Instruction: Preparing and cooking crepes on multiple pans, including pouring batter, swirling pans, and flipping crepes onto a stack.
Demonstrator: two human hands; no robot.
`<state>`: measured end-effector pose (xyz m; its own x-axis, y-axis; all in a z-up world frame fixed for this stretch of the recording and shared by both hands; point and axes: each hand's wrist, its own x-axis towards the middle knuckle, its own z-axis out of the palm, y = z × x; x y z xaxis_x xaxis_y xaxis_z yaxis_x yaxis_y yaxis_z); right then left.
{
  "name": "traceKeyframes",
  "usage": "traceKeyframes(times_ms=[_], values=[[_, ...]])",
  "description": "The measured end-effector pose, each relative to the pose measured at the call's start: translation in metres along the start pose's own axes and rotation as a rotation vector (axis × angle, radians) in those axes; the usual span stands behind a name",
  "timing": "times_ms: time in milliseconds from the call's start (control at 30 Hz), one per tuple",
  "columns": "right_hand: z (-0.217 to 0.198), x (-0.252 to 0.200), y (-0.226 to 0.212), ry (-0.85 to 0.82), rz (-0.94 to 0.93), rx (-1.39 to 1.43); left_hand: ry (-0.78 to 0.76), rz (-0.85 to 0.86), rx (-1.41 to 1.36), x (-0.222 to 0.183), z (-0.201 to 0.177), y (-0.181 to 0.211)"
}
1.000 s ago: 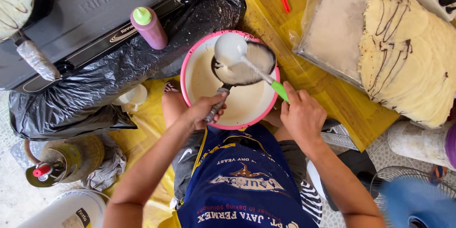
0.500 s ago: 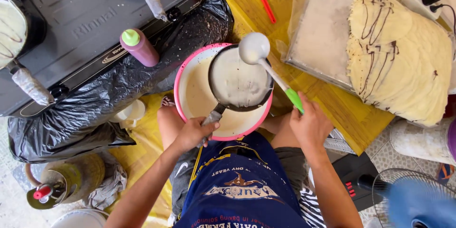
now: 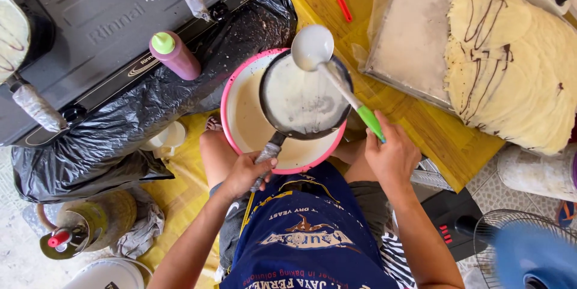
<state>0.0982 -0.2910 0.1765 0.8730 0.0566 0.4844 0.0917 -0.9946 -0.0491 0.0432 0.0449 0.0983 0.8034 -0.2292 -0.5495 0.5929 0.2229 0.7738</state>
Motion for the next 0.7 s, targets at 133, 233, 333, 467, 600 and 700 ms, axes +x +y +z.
traceKeyframes(times_ms=[133,233,333,467,600,700], values=[[0.031,-0.007,0.024,-0.236,0.236,0.156,0.202,-0.022,0.561,-0.008,-0.027,0.021],[0.053,-0.018,0.033,-0.469,0.278,0.084,0.437,0.002,1.256,-0.004,-0.047,0.012],[0.088,-0.038,0.034,-0.698,0.217,-0.068,0.696,0.314,1.813,-0.014,-0.059,0.002],[0.052,-0.031,-0.004,-0.940,0.057,-0.067,0.764,0.657,1.918,-0.056,-0.032,0.041],[0.102,-0.058,0.010,-1.024,0.022,-0.049,0.798,0.699,1.923,-0.037,-0.038,0.011],[0.111,-0.065,0.009,-1.017,-0.038,-0.036,0.901,0.817,1.960,-0.001,-0.059,-0.041]])
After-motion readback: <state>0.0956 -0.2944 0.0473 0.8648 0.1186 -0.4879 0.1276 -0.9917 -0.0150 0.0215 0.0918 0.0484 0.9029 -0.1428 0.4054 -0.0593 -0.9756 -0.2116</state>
